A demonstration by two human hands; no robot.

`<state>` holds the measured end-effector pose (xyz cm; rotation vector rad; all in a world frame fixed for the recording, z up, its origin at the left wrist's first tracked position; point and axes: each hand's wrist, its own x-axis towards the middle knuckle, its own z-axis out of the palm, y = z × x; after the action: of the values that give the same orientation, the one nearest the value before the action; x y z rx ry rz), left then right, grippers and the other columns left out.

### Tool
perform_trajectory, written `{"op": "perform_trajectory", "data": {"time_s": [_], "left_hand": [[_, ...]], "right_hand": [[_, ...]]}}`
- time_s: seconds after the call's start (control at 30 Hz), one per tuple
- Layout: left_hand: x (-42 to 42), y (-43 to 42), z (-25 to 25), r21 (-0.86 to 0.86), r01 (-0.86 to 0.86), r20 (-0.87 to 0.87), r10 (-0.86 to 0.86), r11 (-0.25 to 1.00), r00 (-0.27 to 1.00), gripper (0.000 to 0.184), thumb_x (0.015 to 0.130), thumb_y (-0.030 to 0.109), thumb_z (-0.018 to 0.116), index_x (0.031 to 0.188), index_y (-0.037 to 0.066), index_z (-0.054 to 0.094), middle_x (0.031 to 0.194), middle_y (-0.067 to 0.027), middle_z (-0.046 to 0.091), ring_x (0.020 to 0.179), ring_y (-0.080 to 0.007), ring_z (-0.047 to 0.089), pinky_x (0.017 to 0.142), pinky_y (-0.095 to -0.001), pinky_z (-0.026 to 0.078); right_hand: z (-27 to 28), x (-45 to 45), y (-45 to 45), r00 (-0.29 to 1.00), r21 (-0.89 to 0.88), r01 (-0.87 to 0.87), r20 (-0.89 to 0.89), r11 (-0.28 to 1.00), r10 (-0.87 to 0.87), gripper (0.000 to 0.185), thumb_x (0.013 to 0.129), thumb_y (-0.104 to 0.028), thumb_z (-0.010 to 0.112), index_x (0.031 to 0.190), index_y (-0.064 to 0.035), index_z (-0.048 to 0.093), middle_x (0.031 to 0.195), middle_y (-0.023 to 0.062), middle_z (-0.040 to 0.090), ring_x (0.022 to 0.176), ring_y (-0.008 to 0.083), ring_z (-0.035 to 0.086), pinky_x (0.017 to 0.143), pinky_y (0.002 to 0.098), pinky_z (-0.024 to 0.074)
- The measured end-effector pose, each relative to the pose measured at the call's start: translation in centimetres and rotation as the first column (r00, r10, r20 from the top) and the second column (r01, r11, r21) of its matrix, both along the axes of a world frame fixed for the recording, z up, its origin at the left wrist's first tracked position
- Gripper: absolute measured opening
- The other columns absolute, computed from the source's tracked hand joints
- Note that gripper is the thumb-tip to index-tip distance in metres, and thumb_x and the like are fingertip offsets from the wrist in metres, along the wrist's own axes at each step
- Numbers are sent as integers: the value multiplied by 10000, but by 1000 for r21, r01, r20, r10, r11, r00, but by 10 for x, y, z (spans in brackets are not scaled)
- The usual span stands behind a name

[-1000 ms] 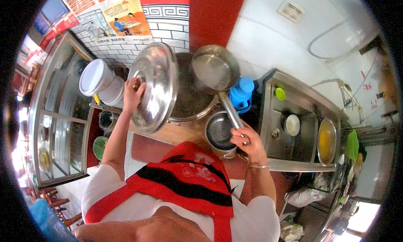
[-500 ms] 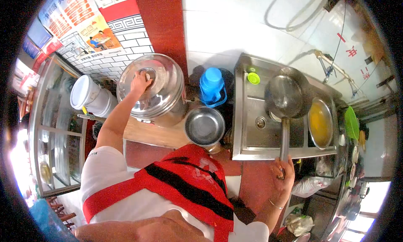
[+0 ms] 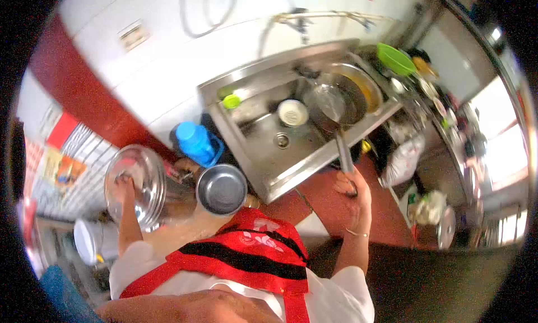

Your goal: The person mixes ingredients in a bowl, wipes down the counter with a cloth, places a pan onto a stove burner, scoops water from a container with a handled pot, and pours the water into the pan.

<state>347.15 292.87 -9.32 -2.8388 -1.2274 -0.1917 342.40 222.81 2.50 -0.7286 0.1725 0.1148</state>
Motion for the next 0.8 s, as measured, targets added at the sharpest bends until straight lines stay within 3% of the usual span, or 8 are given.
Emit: {"op": "perform_trajectory", "data": {"time_s": [0.07,0.17,0.27,0.37,0.47,0.57,0.6,0.8], "left_hand": [[11,9,-53,382,-1,202,-82,924,976,488,858,328,572,1253,47,517,1251,-197,521,1149,-338,502,965,-423,405],[21,-64,-48,287,335,498,-439,897,748,492,828,192,614,1262,-7,493,1243,-207,520,1145,-348,493,994,-431,369],[35,-148,-25,96,672,465,-630,734,622,546,753,103,675,1252,-19,489,1235,-211,523,1143,-371,482,1011,-449,347],[86,-207,6,116,698,505,-647,707,571,571,758,106,676,1268,-12,447,1275,-198,471,1179,-364,433,1021,-449,334],[126,-253,8,179,711,597,-649,681,471,551,773,108,667,1265,-10,449,1267,-199,468,1173,-368,435,1024,-445,332],[159,-340,3,63,813,662,-634,579,400,515,797,114,642,1262,-1,455,1276,-196,460,1198,-366,418,1034,-433,325],[160,-368,-4,61,841,653,-659,537,373,525,799,107,636,1279,3,449,1281,-194,460,1205,-361,413,1038,-427,320],[157,-480,-11,41,937,518,-809,347,277,524,834,89,610,1311,-1,412,1308,-202,425,1221,-375,389,1035,-447,309]], "right_hand": [[1,-7,-9,999,-7,41,-4,999,-41,200,882,-72,522,1062,-60,436,641,-32,376,478,23,339,497,216,287],[0,-16,-31,994,15,104,-30,994,-103,135,887,-69,523,992,-81,438,640,-34,392,486,24,349,491,224,287],[-8,-25,-45,947,3,288,-150,958,-284,188,894,-61,519,1073,-61,462,635,-37,388,482,39,348,495,228,315],[-30,-37,-95,948,36,304,-105,952,-299,119,877,-24,477,791,-80,419,586,-40,359,464,44,339,493,230,296],[-6,-37,-108,877,-28,453,-167,891,-451,157,868,-2,482,750,-80,412,595,-25,374,451,46,337,479,236,323],[-35,-56,-178,908,32,398,-155,917,-389,28,874,-15,495,851,-13,479,612,-19,387,448,45,339,464,209,339],[-15,-60,-181,855,-162,453,-201,877,-479,43,884,-31,496,854,-10,475,614,-28,391,450,36,340,457,190,330],[-15,-81,-260,927,92,373,-72,923,-368,259,880,-65,512,1128,-62,439,699,-8,443,504,40,377,505,226,305]]}}
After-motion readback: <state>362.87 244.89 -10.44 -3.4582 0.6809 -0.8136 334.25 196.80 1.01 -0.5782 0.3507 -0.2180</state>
